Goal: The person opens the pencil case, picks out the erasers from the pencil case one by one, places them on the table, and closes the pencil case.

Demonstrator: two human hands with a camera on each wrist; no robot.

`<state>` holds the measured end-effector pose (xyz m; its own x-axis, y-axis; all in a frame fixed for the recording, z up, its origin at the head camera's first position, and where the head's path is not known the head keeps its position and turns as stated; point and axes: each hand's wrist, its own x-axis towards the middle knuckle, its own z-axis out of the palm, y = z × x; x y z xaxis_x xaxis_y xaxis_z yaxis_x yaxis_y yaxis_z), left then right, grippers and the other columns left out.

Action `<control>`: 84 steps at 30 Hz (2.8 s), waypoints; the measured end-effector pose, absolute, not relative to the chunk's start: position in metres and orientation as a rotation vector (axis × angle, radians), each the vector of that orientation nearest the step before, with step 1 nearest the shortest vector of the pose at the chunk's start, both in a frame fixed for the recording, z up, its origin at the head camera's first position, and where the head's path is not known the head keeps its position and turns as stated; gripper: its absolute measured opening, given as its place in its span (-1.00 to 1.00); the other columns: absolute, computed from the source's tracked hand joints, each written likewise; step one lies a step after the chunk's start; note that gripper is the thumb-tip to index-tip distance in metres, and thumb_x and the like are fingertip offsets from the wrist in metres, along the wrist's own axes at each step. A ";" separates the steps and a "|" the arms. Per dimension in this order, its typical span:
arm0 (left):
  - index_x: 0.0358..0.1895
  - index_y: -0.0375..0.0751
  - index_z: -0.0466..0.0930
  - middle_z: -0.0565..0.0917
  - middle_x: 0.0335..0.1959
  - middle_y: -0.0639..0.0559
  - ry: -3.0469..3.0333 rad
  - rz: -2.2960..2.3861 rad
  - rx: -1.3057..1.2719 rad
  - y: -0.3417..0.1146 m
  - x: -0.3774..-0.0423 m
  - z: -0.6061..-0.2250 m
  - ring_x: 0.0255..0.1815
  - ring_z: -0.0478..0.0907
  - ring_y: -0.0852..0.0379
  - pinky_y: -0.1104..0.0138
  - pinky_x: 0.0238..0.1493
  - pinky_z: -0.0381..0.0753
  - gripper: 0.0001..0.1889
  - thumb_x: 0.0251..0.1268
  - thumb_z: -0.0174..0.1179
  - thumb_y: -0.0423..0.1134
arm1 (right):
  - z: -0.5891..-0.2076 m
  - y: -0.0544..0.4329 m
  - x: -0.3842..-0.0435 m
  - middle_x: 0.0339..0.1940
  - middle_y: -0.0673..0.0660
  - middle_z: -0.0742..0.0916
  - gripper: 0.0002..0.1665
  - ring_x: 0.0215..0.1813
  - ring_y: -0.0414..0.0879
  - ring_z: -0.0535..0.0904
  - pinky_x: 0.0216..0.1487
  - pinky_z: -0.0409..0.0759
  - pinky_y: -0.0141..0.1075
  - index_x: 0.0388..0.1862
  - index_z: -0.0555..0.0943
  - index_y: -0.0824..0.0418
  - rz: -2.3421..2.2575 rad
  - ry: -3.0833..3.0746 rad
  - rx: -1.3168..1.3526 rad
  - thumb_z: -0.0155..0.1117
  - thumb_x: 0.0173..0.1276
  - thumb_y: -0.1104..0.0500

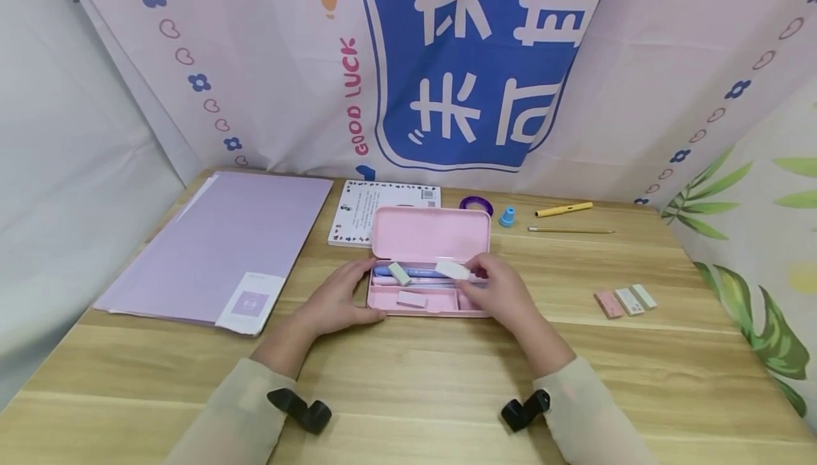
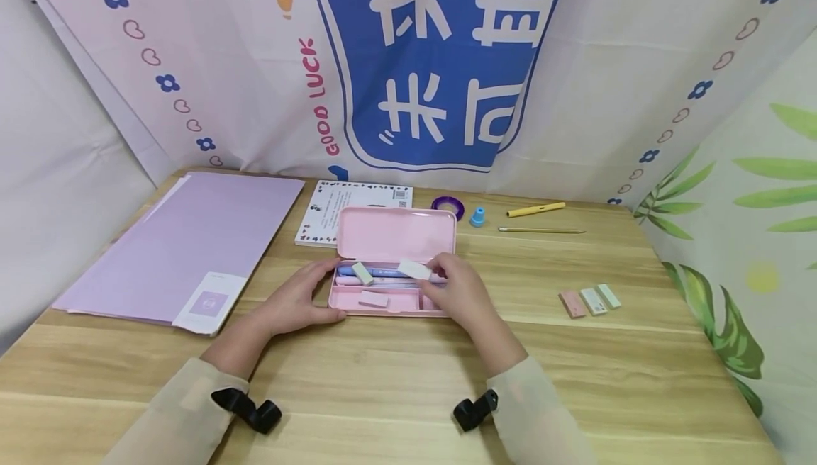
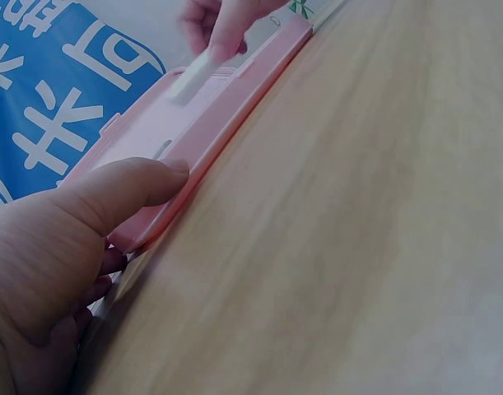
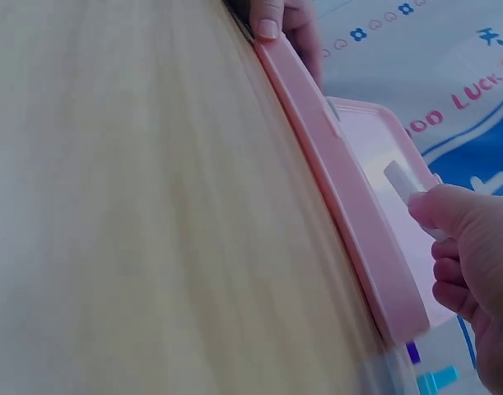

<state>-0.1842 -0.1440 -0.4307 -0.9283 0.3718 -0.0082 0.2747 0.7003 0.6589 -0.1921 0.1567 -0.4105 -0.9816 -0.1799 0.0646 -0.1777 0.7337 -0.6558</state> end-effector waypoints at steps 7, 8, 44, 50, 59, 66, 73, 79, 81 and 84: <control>0.51 -0.06 0.17 0.25 0.51 -0.20 2.759 1.043 0.521 -0.145 -0.184 -0.431 0.53 0.15 -0.22 -0.13 0.49 0.18 0.01 -0.06 0.46 0.10 | -0.412 0.199 -0.171 -0.16 0.12 0.72 -0.57 -0.04 0.03 0.63 0.00 0.64 -0.08 0.09 0.66 0.19 -1.106 3.075 -0.265 0.39 0.26 0.08; 0.51 -0.06 0.17 0.25 0.51 -0.20 2.758 1.043 0.520 -0.145 -0.184 -0.431 0.53 0.15 -0.23 -0.14 0.49 0.18 0.01 -0.06 0.46 0.11 | -0.412 0.206 -0.168 -0.16 0.14 0.73 -0.58 -0.05 0.04 0.63 -0.01 0.64 -0.09 0.07 0.67 0.20 -1.114 3.093 -0.231 0.39 0.26 0.09; 0.50 -0.10 0.18 0.27 0.49 -0.21 2.759 1.030 0.534 -0.144 -0.185 -0.431 0.51 0.19 -0.23 -0.13 0.48 0.22 0.01 -0.04 0.45 0.12 | -0.421 0.301 -0.129 -0.11 0.41 0.72 -0.40 -0.03 0.30 0.62 -0.01 0.52 0.14 0.09 0.60 0.47 -0.799 3.120 0.469 0.26 0.35 -0.04; 0.51 -0.09 0.17 0.27 0.49 -0.20 2.752 1.032 0.535 -0.143 -0.186 -0.431 0.52 0.18 -0.22 -0.12 0.49 0.21 0.01 -0.04 0.45 0.13 | -0.417 0.294 -0.127 0.08 0.46 0.62 -0.34 0.14 0.35 0.50 0.11 0.47 0.19 0.19 0.55 0.42 -0.745 3.163 0.476 0.19 0.39 -0.10; 0.51 -0.12 0.17 0.28 0.48 -0.21 2.764 1.020 0.541 -0.144 -0.185 -0.431 0.51 0.18 -0.22 -0.12 0.49 0.21 0.01 -0.03 0.45 0.12 | -0.415 0.244 -0.144 0.01 0.37 0.68 -0.47 0.04 0.20 0.56 0.07 0.52 0.10 0.13 0.61 0.33 -0.916 3.219 0.185 0.24 0.38 -0.04; 0.51 -0.10 0.16 0.28 0.49 -0.19 2.762 1.024 0.527 -0.145 -0.185 -0.432 0.52 0.17 -0.20 -0.10 0.50 0.20 0.02 -0.04 0.46 0.12 | -0.420 0.181 -0.162 0.02 0.28 0.69 -0.53 0.07 0.18 0.57 0.14 0.54 0.07 0.07 0.67 0.25 -1.058 3.147 -0.101 0.35 0.29 0.00; 0.51 -0.15 0.17 0.27 0.49 -0.23 2.778 1.037 0.553 -0.146 -0.185 -0.433 0.51 0.17 -0.24 -0.12 0.49 0.20 0.02 -0.05 0.46 0.09 | -0.425 0.128 -0.174 -0.11 0.19 0.74 -0.64 0.02 0.14 0.60 0.08 0.58 0.01 -0.08 0.73 0.23 -1.162 3.152 -0.445 0.45 0.17 0.09; 0.49 -0.19 0.19 0.30 0.47 -0.25 2.783 1.041 0.561 -0.145 -0.183 -0.432 0.50 0.20 -0.25 -0.13 0.47 0.23 0.01 -0.05 0.46 0.07 | -0.426 0.098 -0.180 -0.16 0.12 0.73 -0.63 0.00 0.07 0.61 0.07 0.59 -0.06 -0.07 0.73 0.18 -1.129 3.090 -0.515 0.44 0.19 0.02; 0.49 -0.21 0.20 0.31 0.46 -0.26 2.787 1.044 0.568 -0.145 -0.183 -0.431 0.49 0.22 -0.25 -0.13 0.47 0.24 0.00 -0.05 0.46 0.06 | -0.425 0.090 -0.181 -0.17 0.10 0.73 -0.62 0.00 0.05 0.61 0.08 0.58 -0.08 -0.06 0.73 0.15 -1.114 3.070 -0.511 0.44 0.20 0.00; 0.48 -0.21 0.20 0.32 0.45 -0.26 2.788 1.047 0.579 -0.145 -0.183 -0.431 0.48 0.23 -0.25 -0.13 0.46 0.25 0.00 -0.05 0.46 0.07 | -0.424 0.080 -0.183 -0.19 0.09 0.72 -0.60 -0.04 0.02 0.61 0.03 0.58 -0.11 -0.02 0.73 0.14 -1.087 3.047 -0.506 0.43 0.21 -0.01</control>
